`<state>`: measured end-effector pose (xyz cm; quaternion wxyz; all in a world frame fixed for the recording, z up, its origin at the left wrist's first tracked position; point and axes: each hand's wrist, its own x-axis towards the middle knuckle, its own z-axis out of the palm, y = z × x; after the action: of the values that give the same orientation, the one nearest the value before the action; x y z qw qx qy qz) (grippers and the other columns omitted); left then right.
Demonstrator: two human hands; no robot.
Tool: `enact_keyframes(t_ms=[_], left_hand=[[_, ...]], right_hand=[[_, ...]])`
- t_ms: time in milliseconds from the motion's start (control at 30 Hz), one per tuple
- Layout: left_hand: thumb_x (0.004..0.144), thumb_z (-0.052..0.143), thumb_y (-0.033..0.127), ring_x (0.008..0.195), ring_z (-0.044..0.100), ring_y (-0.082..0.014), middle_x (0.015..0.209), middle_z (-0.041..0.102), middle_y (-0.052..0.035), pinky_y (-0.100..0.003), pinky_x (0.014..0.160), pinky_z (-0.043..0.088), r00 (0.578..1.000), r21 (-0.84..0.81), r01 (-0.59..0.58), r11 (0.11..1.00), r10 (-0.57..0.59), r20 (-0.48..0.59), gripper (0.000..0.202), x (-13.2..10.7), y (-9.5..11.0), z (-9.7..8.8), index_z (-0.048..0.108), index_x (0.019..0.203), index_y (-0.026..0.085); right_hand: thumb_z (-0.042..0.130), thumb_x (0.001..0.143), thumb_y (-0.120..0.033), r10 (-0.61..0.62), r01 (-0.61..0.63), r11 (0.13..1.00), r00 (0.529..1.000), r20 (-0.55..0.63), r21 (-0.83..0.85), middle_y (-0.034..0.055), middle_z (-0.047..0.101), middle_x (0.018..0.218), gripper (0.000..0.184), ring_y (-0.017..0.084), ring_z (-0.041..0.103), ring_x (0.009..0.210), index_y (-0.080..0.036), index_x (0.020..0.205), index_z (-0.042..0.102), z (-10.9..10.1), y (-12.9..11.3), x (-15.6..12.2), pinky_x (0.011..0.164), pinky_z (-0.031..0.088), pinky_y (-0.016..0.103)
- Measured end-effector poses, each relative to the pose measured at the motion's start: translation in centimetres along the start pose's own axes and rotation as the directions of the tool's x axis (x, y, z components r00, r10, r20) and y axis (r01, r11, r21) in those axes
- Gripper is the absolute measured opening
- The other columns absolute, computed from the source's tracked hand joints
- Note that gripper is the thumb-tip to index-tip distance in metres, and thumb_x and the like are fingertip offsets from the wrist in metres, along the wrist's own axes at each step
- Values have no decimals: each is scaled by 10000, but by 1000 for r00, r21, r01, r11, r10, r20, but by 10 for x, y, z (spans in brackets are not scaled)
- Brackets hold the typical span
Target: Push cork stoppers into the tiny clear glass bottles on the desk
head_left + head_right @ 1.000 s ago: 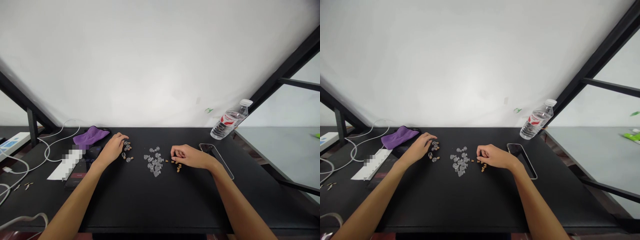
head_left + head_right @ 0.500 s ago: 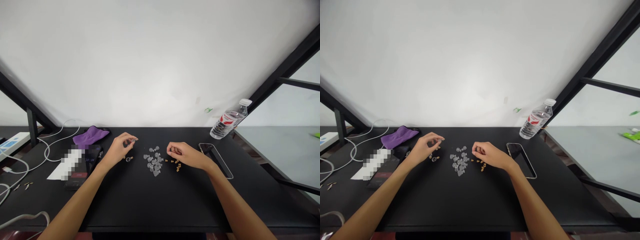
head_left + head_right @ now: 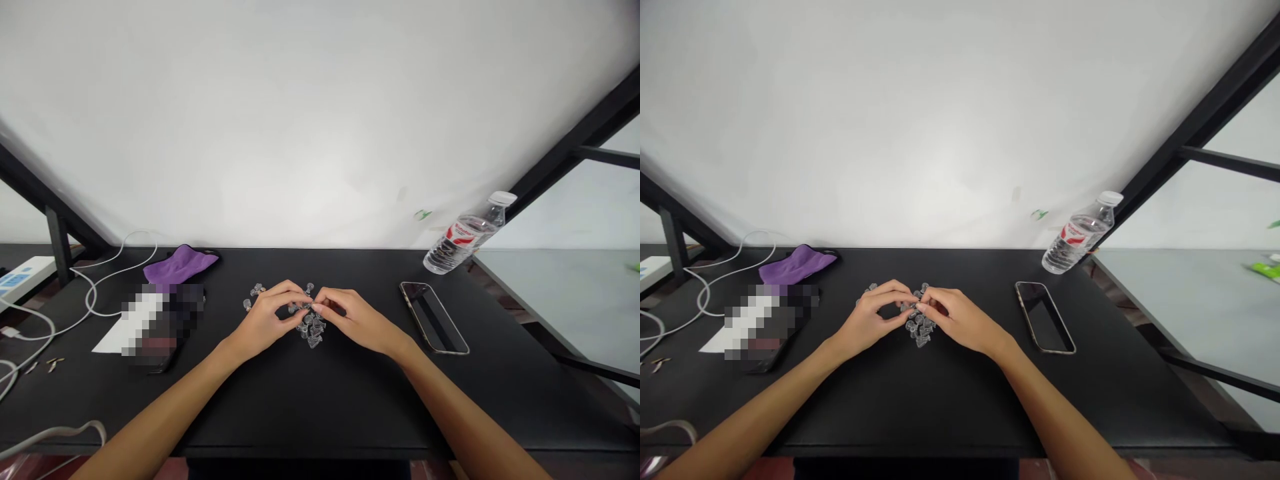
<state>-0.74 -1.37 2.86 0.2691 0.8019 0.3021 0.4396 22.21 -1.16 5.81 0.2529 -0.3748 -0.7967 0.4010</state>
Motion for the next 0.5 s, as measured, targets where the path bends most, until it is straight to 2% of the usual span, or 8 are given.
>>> enact_keyframes(t_ms=[267,400,500], left_hand=[[949,662,144,870,654,-153,1054,685,-76,-301,788,571,1000,2,-23,1000,23,16,238,0,2,1,744,1160,217],[961,650,161,850,652,-156,1007,687,-70,-306,788,565,999,3,-4,1000,4,43,205,2,5,-1,748,1134,209],[967,646,183,833,653,-158,958,692,-64,-300,772,557,1000,14,18,1000,-18,23,175,4,4,-7,757,1102,202]], right_hand=[[467,1055,-340,-38,38,998,999,6,-57,-38,464,740,284,134,397,665,-209,807,508,-2,4,-1,631,317,269],[483,1030,-297,-42,43,999,999,18,-30,-44,440,723,269,130,379,666,-204,778,482,-2,7,1,634,307,270],[501,992,-256,-51,51,999,999,-14,-13,-47,413,706,255,128,366,666,-202,747,455,-7,8,2,634,304,268]])
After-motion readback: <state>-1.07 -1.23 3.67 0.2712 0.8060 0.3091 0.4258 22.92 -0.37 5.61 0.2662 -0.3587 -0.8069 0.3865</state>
